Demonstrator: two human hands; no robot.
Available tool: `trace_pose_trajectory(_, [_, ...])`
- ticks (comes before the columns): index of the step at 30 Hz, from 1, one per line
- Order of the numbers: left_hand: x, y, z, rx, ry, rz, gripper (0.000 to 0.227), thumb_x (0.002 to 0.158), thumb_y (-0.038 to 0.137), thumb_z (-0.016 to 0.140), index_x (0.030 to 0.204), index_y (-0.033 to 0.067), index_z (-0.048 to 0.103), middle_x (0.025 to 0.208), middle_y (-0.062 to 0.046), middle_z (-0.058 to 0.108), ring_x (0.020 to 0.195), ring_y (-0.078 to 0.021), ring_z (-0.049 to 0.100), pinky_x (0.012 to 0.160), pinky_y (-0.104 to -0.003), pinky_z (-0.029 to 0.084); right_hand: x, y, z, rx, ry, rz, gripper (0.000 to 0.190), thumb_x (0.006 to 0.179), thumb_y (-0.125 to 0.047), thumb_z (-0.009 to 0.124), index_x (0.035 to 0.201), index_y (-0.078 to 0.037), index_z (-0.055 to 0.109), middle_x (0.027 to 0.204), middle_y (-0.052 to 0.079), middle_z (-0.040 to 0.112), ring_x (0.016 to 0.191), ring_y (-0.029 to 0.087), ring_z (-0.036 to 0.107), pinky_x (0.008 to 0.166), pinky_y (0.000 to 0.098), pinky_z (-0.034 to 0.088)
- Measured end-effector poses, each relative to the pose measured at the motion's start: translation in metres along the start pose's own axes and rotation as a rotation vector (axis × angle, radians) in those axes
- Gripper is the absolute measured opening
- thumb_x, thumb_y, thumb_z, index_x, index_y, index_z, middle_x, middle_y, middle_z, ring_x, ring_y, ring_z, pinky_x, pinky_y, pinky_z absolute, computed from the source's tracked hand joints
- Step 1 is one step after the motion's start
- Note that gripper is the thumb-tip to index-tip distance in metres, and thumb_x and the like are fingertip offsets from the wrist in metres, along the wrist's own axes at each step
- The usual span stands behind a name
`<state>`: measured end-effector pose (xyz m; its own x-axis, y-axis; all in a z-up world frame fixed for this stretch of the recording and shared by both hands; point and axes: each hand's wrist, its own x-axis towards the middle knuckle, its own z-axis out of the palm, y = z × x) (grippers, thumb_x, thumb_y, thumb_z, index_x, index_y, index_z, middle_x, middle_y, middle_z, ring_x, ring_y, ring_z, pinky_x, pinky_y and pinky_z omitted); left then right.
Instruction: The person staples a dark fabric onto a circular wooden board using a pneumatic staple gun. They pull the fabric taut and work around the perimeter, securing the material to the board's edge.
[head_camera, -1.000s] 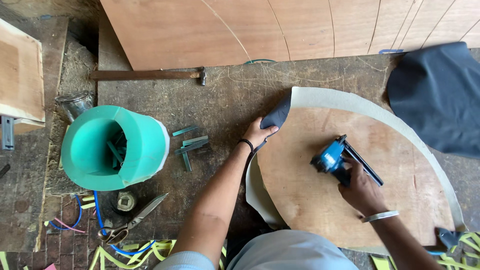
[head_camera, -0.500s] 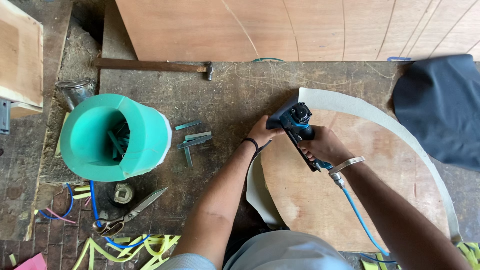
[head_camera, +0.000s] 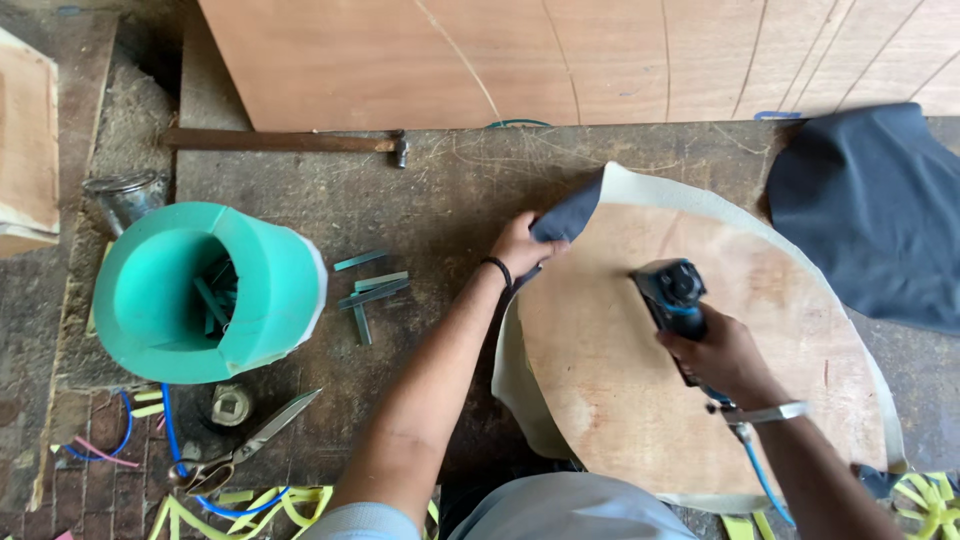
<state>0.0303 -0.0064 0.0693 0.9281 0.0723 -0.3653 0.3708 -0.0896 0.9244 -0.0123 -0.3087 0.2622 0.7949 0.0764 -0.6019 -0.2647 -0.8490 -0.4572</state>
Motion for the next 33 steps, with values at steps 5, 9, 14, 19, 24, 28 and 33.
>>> trace_pose_trajectory(5, [0.018, 0.050, 0.002, -0.957, -0.398, -0.056, 0.044, 0.103, 0.039, 0.062, 0.121, -0.0010, 0.067, 0.114, -0.012, 0.073, 0.104, -0.0221, 0.068, 0.095, -0.035, 0.054, -0.025, 0.041, -0.040, 0.125, 0.150, 0.053, 0.024, 0.083, -0.020, 0.082, 0.090, 0.001, 0.073, 0.071, 0.013, 0.074, 0.062, 0.020, 0.069, 0.057, 0.0369, 0.055])
trace_pose_trajectory(9, [-0.011, 0.053, 0.054, -1.193, -0.445, -0.213, 0.052, 0.104, 0.043, 0.056, 0.130, -0.0015, 0.063, 0.124, -0.015, 0.068, 0.112, -0.0243, 0.065, 0.099, -0.037, 0.052, -0.058, 0.044, -0.042, 0.222, 0.128, -0.042, 0.018, 0.080, -0.016, 0.079, 0.085, 0.001, 0.074, 0.069, 0.013, 0.074, 0.062, 0.017, 0.068, 0.057, 0.0364, 0.054])
trace_pose_trajectory(14, [-0.027, 0.044, 0.045, -1.102, -0.355, -0.174, 0.061, 0.106, 0.048, 0.049, 0.141, -0.0022, 0.057, 0.136, -0.018, 0.063, 0.122, -0.0270, 0.061, 0.104, -0.040, 0.050, -0.042, 0.026, -0.020, 0.070, 0.177, -0.248, 0.022, 0.077, -0.015, 0.081, 0.090, 0.002, 0.074, 0.068, 0.009, 0.075, 0.063, 0.015, 0.068, 0.058, 0.0337, 0.054])
trace_pose_trajectory(19, [-0.050, 0.022, 0.013, -0.830, -0.230, 0.068, 0.068, 0.107, 0.052, 0.048, 0.150, -0.0010, 0.052, 0.147, -0.018, 0.057, 0.133, -0.0248, 0.055, 0.111, -0.037, 0.045, -0.011, 0.016, -0.014, -0.039, 0.028, -0.050, 0.026, 0.083, -0.016, 0.076, 0.073, 0.007, 0.075, 0.058, 0.016, 0.072, 0.052, 0.021, 0.068, 0.051, 0.0376, 0.053])
trace_pose_trajectory(24, [-0.046, 0.012, 0.020, -0.567, -0.094, 0.164, 0.065, 0.097, 0.044, 0.066, 0.147, 0.0056, 0.052, 0.137, -0.009, 0.063, 0.125, -0.0177, 0.059, 0.108, -0.033, 0.046, 0.004, 0.013, -0.009, -0.003, -0.025, -0.004, 0.022, 0.082, -0.015, 0.077, 0.076, 0.006, 0.071, 0.061, 0.016, 0.072, 0.055, 0.022, 0.068, 0.054, 0.0390, 0.054])
trace_pose_trajectory(28, [-0.040, 0.022, 0.022, -0.398, 0.041, 0.016, 0.055, 0.088, 0.035, 0.076, 0.130, 0.0016, 0.066, 0.114, -0.010, 0.073, 0.102, -0.0199, 0.067, 0.090, -0.036, 0.055, 0.021, 0.004, -0.015, -0.261, -0.006, -0.134, 0.019, 0.079, -0.016, 0.082, 0.078, 0.000, 0.074, 0.063, 0.012, 0.073, 0.059, 0.019, 0.070, 0.061, 0.0360, 0.056])
trace_pose_trajectory(33, [-0.046, 0.046, 0.021, -0.016, 0.179, 0.024, 0.049, 0.087, 0.043, 0.080, 0.113, 0.0021, 0.072, 0.096, -0.012, 0.078, 0.091, -0.0227, 0.076, 0.081, -0.036, 0.058, 0.039, -0.037, -0.030, -0.152, -0.082, -0.237, 0.019, 0.078, -0.017, 0.079, 0.073, 0.001, 0.076, 0.064, 0.011, 0.073, 0.058, 0.020, 0.071, 0.060, 0.0369, 0.056])
